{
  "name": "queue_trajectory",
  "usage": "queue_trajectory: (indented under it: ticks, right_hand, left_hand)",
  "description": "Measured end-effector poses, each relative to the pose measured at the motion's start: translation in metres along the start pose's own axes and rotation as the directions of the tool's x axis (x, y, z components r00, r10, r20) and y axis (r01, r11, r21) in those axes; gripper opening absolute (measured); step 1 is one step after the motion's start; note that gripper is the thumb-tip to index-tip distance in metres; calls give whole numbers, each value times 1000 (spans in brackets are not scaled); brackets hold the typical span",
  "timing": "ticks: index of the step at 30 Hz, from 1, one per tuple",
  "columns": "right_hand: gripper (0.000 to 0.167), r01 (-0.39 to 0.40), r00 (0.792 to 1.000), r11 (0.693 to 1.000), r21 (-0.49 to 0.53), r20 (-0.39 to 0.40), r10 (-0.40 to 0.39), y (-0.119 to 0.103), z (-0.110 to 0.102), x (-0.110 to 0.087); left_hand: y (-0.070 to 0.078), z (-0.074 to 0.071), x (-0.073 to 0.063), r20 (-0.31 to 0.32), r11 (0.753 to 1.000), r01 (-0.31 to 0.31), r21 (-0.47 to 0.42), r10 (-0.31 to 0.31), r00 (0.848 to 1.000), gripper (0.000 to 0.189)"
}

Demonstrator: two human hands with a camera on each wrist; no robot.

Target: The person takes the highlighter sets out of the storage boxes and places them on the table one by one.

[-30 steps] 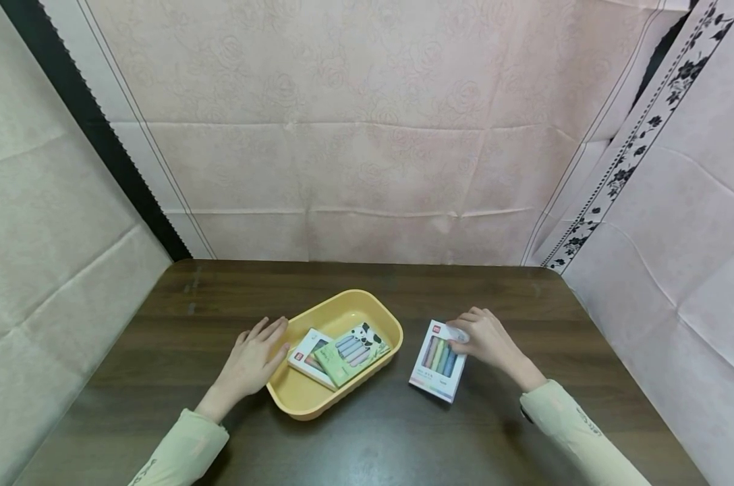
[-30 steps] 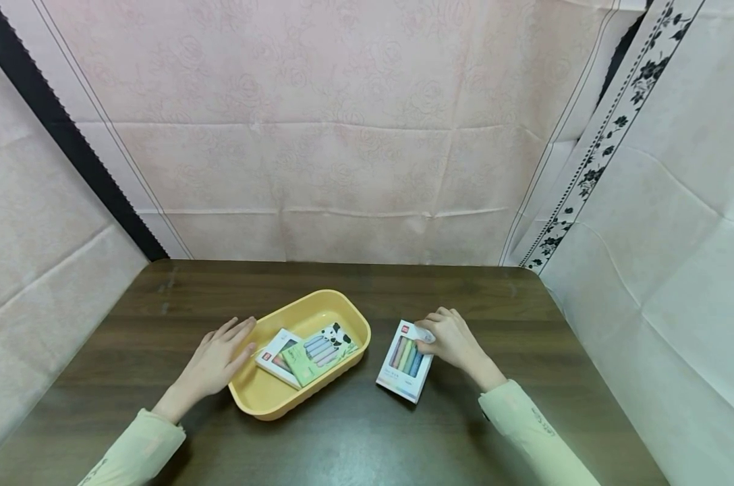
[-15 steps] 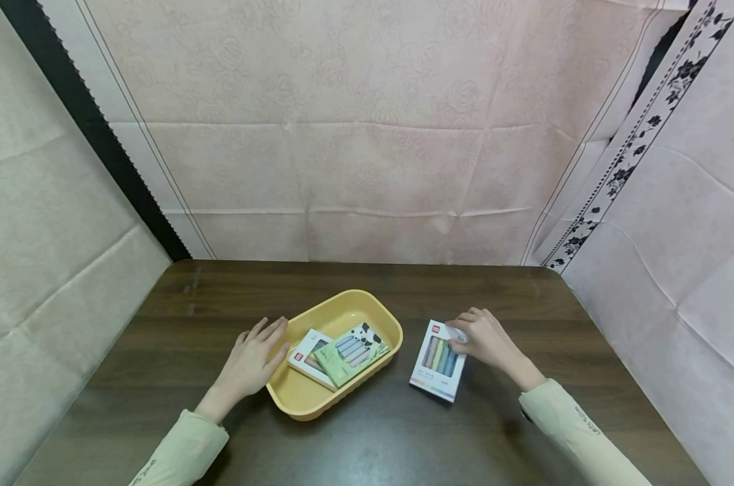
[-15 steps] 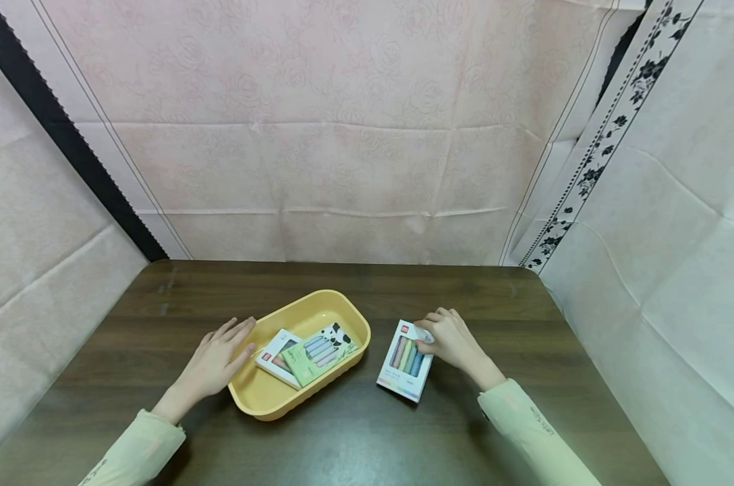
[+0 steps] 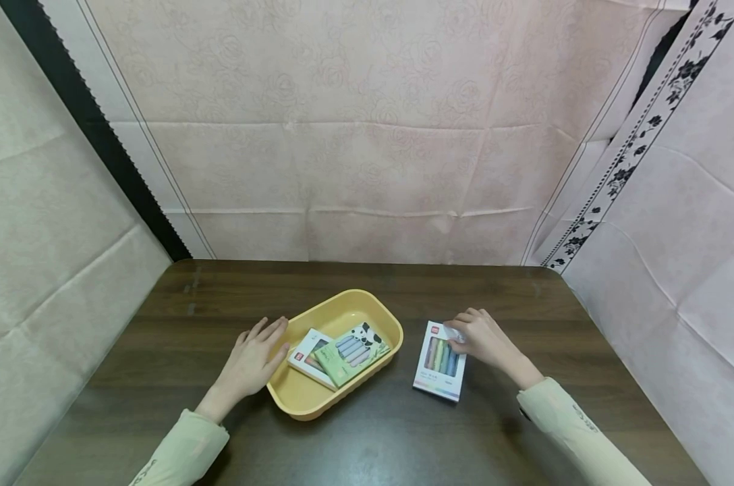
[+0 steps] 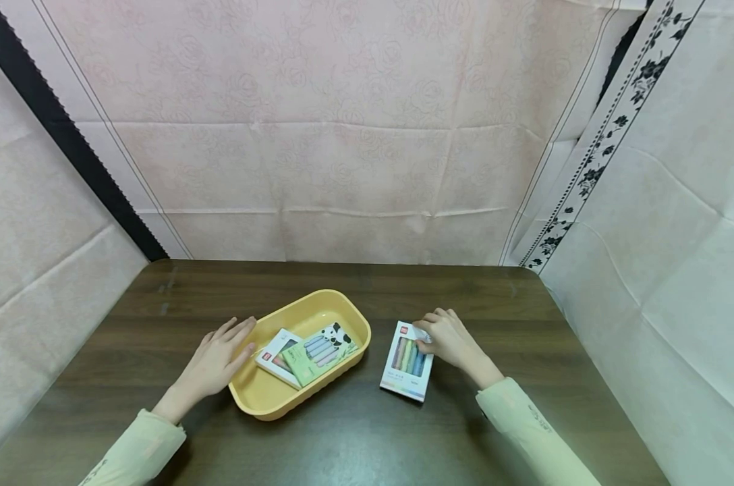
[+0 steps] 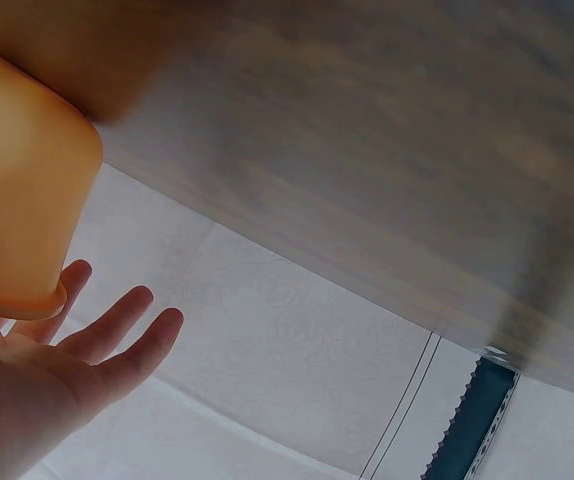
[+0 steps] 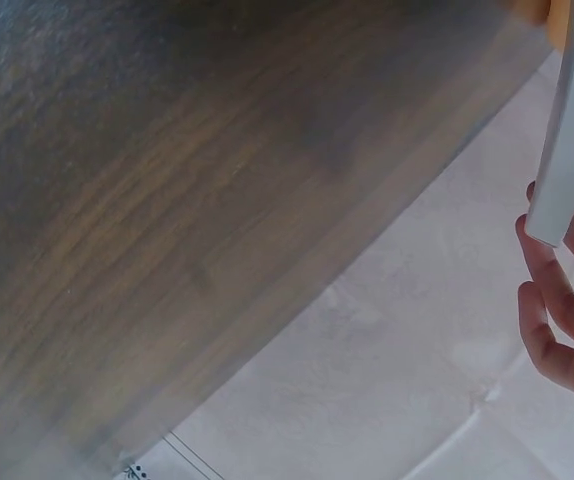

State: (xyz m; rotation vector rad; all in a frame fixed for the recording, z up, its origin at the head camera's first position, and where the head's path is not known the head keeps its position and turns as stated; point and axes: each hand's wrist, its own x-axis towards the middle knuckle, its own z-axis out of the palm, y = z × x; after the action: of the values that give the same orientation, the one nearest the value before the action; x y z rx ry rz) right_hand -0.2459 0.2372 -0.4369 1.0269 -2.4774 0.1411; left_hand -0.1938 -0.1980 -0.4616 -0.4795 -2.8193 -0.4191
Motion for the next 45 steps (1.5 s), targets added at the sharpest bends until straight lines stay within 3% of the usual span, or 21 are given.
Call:
queue_trajectory:
  ticks: [11,20,29,45]
  right_hand:
    - [27,-65,994,997,39,93,62,-1,2,2]
    - [27,-29,995,999,14,96,27,-1,4,6]
    - [29,-76,986,996,41,153,69,-2,6,6]
    - [28,-70,981,997,20,180,65,-3,14,9]
  left_hand:
    - [0,0,0,-7,1000,-4,1,4,1000,49]
    - [-1,-1,1,-14,1000,-13,7,13,1000,49]
    - [0,0,0,-1,1000,-8,3,8,1000,50]
    - [0,-1,0,-3,1000,-2,2,2,1000,49]
